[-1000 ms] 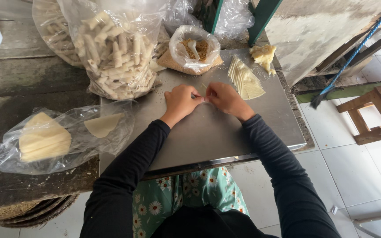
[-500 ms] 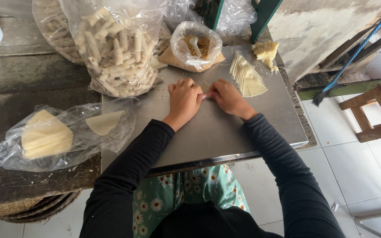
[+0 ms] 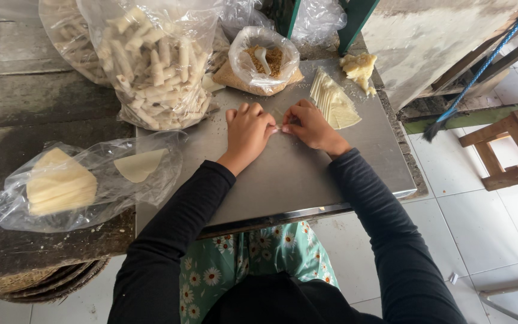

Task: The person repeatedly scoops a brown filling onto triangular dough sheets, folds them into sealed dumplings, and places them into a plastic bag. The process is continuous and repetitive throughout the clip.

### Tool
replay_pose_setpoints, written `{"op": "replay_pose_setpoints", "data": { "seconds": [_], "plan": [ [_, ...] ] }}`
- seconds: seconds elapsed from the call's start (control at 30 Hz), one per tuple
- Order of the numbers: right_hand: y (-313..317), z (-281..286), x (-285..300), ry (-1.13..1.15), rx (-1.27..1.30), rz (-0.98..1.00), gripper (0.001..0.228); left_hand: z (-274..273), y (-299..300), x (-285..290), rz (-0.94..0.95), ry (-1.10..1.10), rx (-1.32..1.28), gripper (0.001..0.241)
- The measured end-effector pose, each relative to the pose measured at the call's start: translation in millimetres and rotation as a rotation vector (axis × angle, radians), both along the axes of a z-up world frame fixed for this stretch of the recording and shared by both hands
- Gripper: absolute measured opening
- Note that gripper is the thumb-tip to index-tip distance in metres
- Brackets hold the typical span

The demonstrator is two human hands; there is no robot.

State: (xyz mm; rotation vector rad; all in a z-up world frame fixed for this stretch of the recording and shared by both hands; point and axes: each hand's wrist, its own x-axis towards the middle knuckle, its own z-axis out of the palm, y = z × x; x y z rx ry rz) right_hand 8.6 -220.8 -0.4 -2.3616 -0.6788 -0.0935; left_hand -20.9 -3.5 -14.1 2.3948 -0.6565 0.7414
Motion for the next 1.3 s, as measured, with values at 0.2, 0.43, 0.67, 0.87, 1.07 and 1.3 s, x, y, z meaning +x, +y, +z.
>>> {"op": "replay_pose_setpoints", "data": {
  "seconds": [0.2,0.43,0.67,0.87,1.07,1.3],
  "plan": [
    [10,-16,3,-0.041,0.045,-0.201,0.013,0,-11,4,0.165,0.138,-0.044,0.008],
    [7,-9,5,-0.204,-0.010,-0.088,0.009,1,-6,9,0.105,0.093,-0.075,0.004],
    [8,-8,3,-0.138,0.038,-0.076,0.010,-6,-9,11,0.133,0.064,0.002,0.009],
    [15,1,-5,0.003,0.039,-0.167,0.010,-6,-11,9,0.190,0.273,-0.096,0.012],
    [25,11,-24,-0.324,-0.093,-0.117,0.021,2,-11,6,0.219,0.229,-0.150,0.008],
    [20,10,-32,-0.456,-0.394,-0.135,0.054,8,-10,-7,0.137,-0.056,0.011,0.015]
  ]
}}
